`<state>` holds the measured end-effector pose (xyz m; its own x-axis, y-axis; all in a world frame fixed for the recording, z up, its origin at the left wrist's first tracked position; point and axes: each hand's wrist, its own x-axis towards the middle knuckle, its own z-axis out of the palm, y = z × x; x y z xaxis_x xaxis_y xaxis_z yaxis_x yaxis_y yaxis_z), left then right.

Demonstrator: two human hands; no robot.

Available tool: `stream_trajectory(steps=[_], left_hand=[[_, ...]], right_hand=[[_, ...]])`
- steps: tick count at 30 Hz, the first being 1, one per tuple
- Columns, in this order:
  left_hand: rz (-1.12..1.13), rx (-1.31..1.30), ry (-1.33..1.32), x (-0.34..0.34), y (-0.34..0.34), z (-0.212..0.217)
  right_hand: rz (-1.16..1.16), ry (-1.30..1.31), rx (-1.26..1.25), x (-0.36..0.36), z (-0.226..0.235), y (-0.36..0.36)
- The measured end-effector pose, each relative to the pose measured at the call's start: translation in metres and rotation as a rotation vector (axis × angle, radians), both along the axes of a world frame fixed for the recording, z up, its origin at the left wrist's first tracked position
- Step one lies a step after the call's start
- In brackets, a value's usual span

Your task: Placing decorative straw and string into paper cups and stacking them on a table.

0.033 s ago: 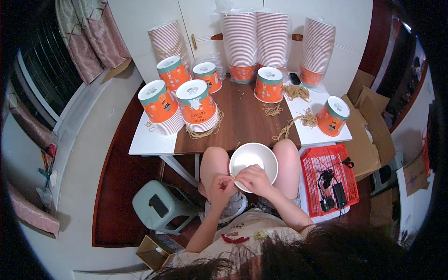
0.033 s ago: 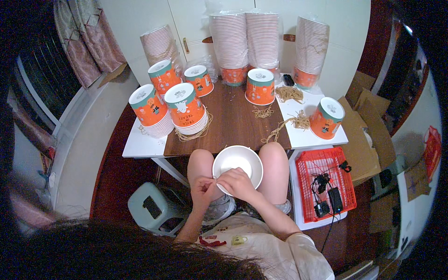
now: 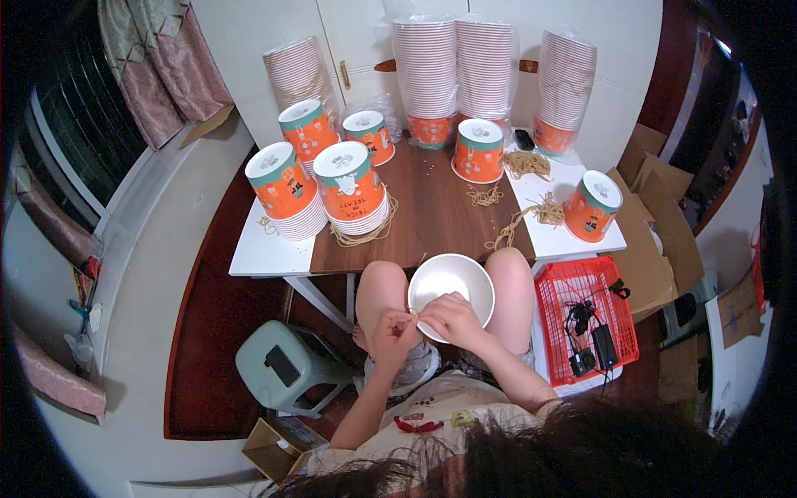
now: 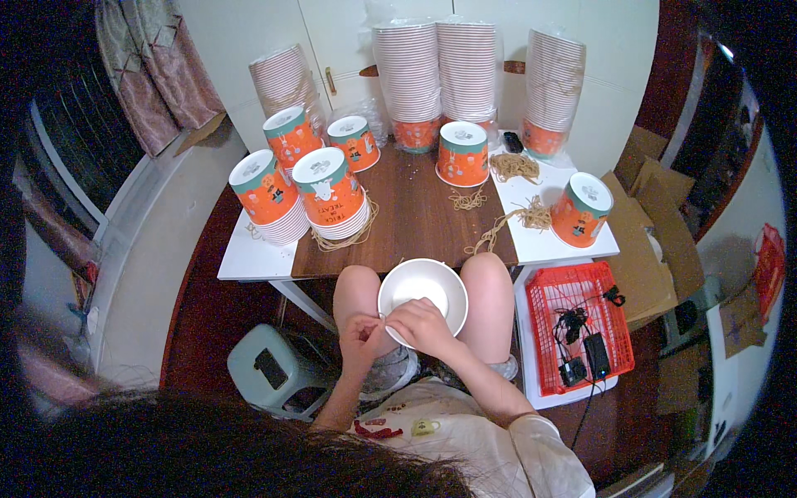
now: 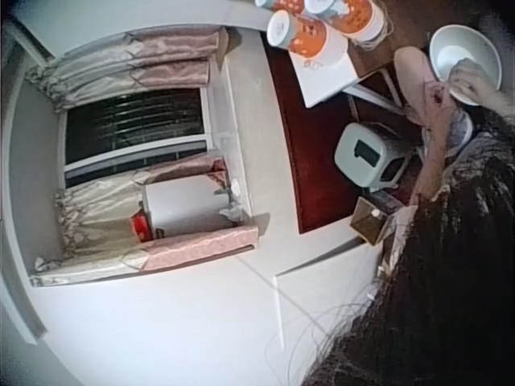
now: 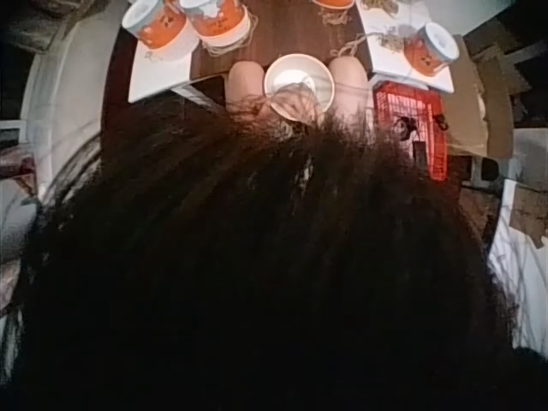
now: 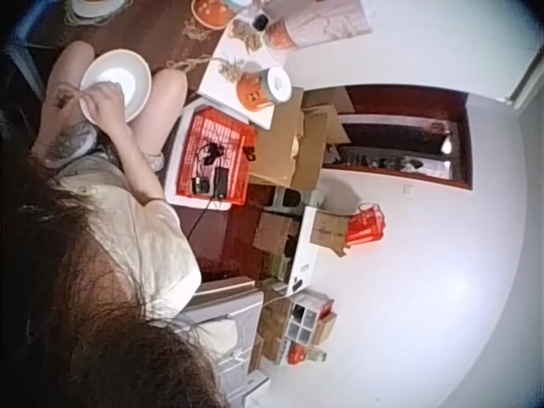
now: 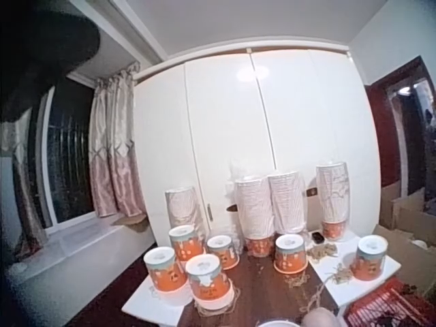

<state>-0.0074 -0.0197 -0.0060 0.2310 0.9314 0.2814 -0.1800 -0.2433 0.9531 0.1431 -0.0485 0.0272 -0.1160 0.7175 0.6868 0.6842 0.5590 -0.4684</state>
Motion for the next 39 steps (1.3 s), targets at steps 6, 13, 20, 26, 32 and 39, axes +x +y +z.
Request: stream_trajectory(steps=[6, 13, 20, 26, 32, 39], left_hand=[[0.005, -0.006, 0.119, -0.008, 0.003, 0.0], [-0.097, -0.127, -0.076, -0.014, 0.006, 0.013], [-0.085, -0.143, -0.173, -0.017, 0.008, 0.019], [-0.222, -0.379, 0.004, -0.032, 0.017, 0.019], [-0.255, -0.516, 0.082, -0.023, 0.02, 0.021], [-0.311, -0.394, 0.13, -0.017, 0.026, 0.024]], right_hand=[[0.003, 0.057, -0.082, -0.004, -0.004, 0.002], [0.014, 0.106, -0.141, -0.008, -0.003, 0.003], [0.052, 0.153, -0.201, -0.009, -0.006, 0.005], [0.114, 0.352, -0.391, -0.01, -0.005, 0.002], [0.131, 0.33, -0.35, -0.01, -0.004, 0.001], [0.121, 0.3, -0.336, -0.01, -0.001, 0.0]])
